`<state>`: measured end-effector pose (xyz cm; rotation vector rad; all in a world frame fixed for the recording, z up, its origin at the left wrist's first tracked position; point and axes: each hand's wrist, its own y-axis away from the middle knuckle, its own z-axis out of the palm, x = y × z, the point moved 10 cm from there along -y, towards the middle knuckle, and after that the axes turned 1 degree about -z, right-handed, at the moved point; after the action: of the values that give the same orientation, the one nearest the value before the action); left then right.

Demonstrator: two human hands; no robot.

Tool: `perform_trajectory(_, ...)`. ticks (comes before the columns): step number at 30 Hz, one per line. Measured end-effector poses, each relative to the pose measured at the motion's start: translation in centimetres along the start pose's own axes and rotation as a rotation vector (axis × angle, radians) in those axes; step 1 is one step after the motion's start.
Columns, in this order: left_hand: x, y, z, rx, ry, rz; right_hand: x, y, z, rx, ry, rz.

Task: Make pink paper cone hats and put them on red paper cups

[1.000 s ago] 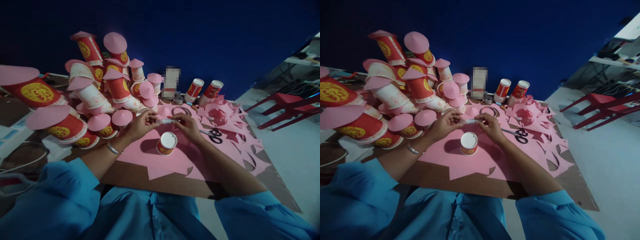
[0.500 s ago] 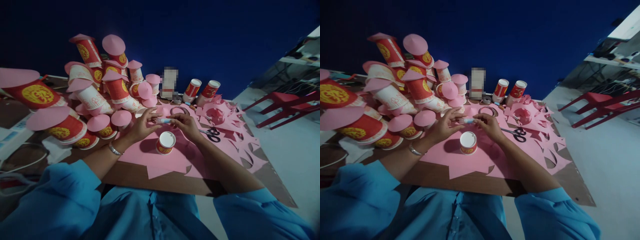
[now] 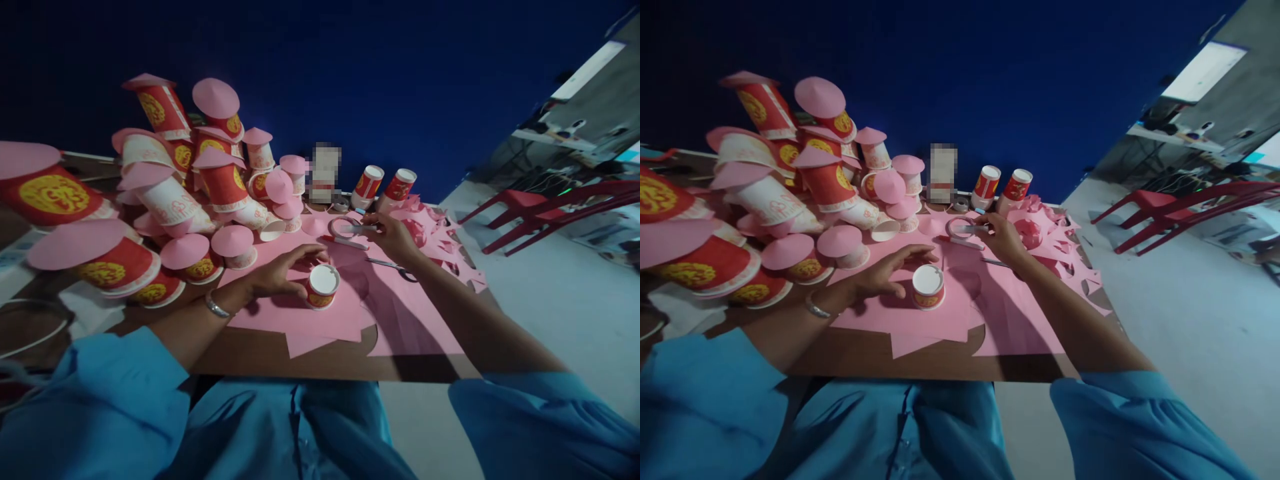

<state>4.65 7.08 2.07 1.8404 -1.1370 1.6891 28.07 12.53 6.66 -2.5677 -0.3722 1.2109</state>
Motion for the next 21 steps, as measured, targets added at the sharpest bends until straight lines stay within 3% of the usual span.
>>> perform_trajectory(7, 1.1, 0.2, 1.5, -0.019, -0.205, -0.055, 2.1, 4.2, 1.6, -0.022, 0.149, -0.034)
perform_trajectory(12, 1.0, 0.4, 0.6, 0.135, -0.252, -0.146, 0.3, 4.5, 2.1, 0.103, 0.348, -0.186)
perform_trajectory(15, 0.9, 0.6, -0.5, 0.231, -0.273, -0.175, -2.7, 4.2, 2.2, 0.161, 0.19, -0.286)
perform_trajectory(18, 0.9, 0.6, -1.4, 0.278, -0.301, -0.191, -4.8, 4.2, 4.0, 0.042, -0.07, -0.294)
perform_trajectory(21, 0.9, 0.6, -1.7, 0.276, -0.382, -0.191, -5.6, 4.7, 4.9, 0.057, -0.161, -0.275)
